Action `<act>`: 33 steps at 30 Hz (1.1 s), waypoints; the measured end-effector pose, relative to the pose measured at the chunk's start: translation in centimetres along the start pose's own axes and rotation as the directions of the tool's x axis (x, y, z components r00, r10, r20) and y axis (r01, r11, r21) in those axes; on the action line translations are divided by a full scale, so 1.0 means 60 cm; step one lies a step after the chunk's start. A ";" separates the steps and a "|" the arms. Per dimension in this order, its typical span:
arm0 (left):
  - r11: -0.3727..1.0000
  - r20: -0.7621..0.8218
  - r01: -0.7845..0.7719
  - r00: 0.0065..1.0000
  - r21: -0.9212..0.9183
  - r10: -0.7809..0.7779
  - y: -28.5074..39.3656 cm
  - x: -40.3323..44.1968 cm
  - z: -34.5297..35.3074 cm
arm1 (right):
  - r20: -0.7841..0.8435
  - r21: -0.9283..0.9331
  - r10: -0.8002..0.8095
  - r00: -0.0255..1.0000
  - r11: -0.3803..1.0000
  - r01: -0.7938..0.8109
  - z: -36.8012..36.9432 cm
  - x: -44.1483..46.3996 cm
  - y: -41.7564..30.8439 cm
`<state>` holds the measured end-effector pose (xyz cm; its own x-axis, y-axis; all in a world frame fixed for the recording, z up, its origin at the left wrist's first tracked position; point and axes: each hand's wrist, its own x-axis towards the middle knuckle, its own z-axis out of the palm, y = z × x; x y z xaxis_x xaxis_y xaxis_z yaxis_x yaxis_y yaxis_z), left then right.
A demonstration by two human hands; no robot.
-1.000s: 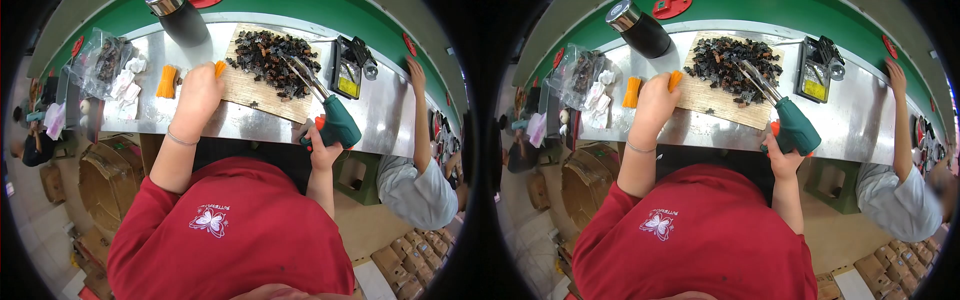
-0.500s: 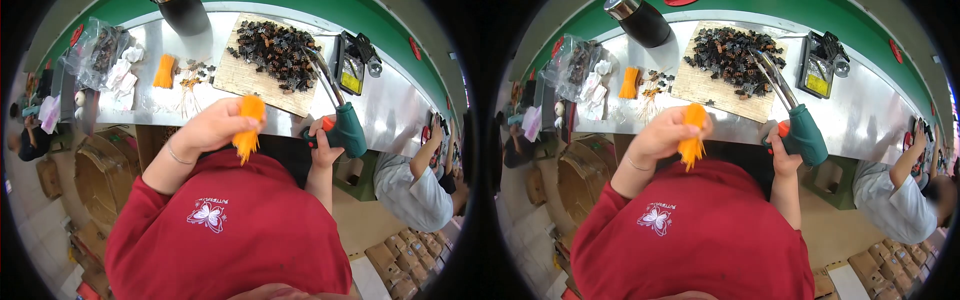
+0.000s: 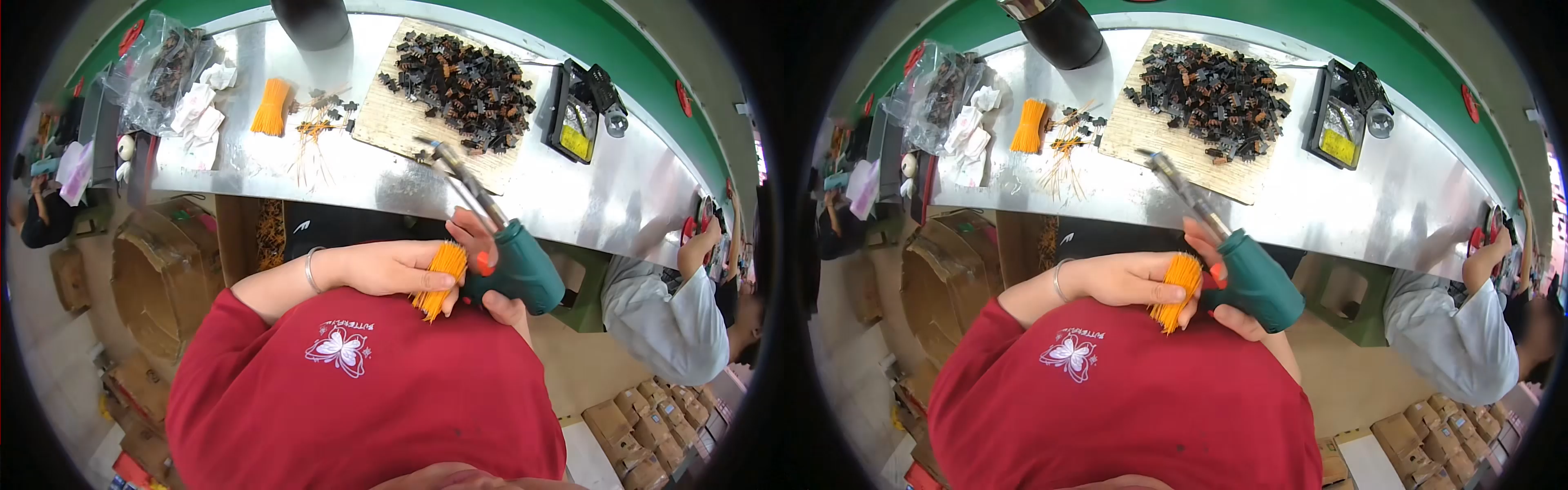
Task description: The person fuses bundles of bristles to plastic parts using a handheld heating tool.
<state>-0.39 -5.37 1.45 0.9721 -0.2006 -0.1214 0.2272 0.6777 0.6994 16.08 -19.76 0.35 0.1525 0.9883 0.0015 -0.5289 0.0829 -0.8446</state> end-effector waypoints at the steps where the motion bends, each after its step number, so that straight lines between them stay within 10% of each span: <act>1: 1.000 0.001 -0.003 1.000 0.002 0.003 0.000 0.001 0.000 | 0.006 0.008 0.060 0.998 0.998 -0.060 0.005 0.001 -0.004; 6: 1.000 0.096 0.017 0.995 0.005 -0.017 0.003 -0.006 0.003 | 0.160 -0.340 0.147 0.976 0.937 -0.086 -0.018 -0.023 -0.013; 12: 0.997 0.117 0.053 0.991 0.052 -0.059 -0.001 -0.004 0.003 | 0.154 -0.267 0.333 0.930 0.921 -0.285 -0.009 -0.018 -0.037; 19: 0.999 0.134 0.020 0.991 0.042 -0.025 0.002 -0.004 0.002 | 0.254 -0.382 0.196 0.947 0.920 -0.088 -0.001 -0.002 -0.040; 21: 1.000 0.155 0.004 0.988 0.027 -0.008 -0.003 -0.002 -0.003 | -0.020 -0.347 -0.069 0.997 0.936 0.058 0.011 0.000 -0.037; 23: 1.000 0.158 -0.015 0.987 0.009 0.014 -0.007 -0.003 -0.006 | -0.142 0.211 -0.148 0.979 0.962 0.176 0.035 0.004 -0.076; 25: 0.998 0.169 -0.019 0.985 -0.060 0.029 -0.009 -0.003 -0.002 | -0.259 0.089 -0.318 0.912 0.932 0.351 0.046 -0.013 -0.133; 27: 0.996 0.165 -0.024 0.986 -0.085 0.037 -0.012 0.002 -0.002 | -0.123 0.025 -0.444 0.887 0.893 0.450 0.069 -0.017 -0.206; 29: 0.999 0.212 0.006 0.977 -0.043 0.003 -0.012 0.007 0.001 | 0.157 0.123 -0.230 0.960 0.969 0.213 0.056 -0.029 -0.295; 31: 1.000 0.225 -0.016 0.974 -0.023 0.021 -0.015 0.008 0.002 | 0.672 0.335 -0.021 0.740 0.900 -0.278 0.046 0.031 -0.325; 32: 0.999 0.235 0.008 0.972 -0.053 0.005 -0.016 0.011 0.004 | 0.282 0.505 -0.380 0.881 0.839 0.200 0.087 -0.009 -0.297; 33: 0.997 0.249 0.025 0.968 -0.075 -0.005 -0.015 0.016 0.003 | 0.294 0.494 -0.379 0.877 0.846 0.200 0.125 -0.010 -0.305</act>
<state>0.33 -6.33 0.83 0.9258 -0.3740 0.0545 0.2547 0.7240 0.6411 19.38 -20.92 19.82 0.0891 0.8734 0.4788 -0.8296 0.3311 -0.4496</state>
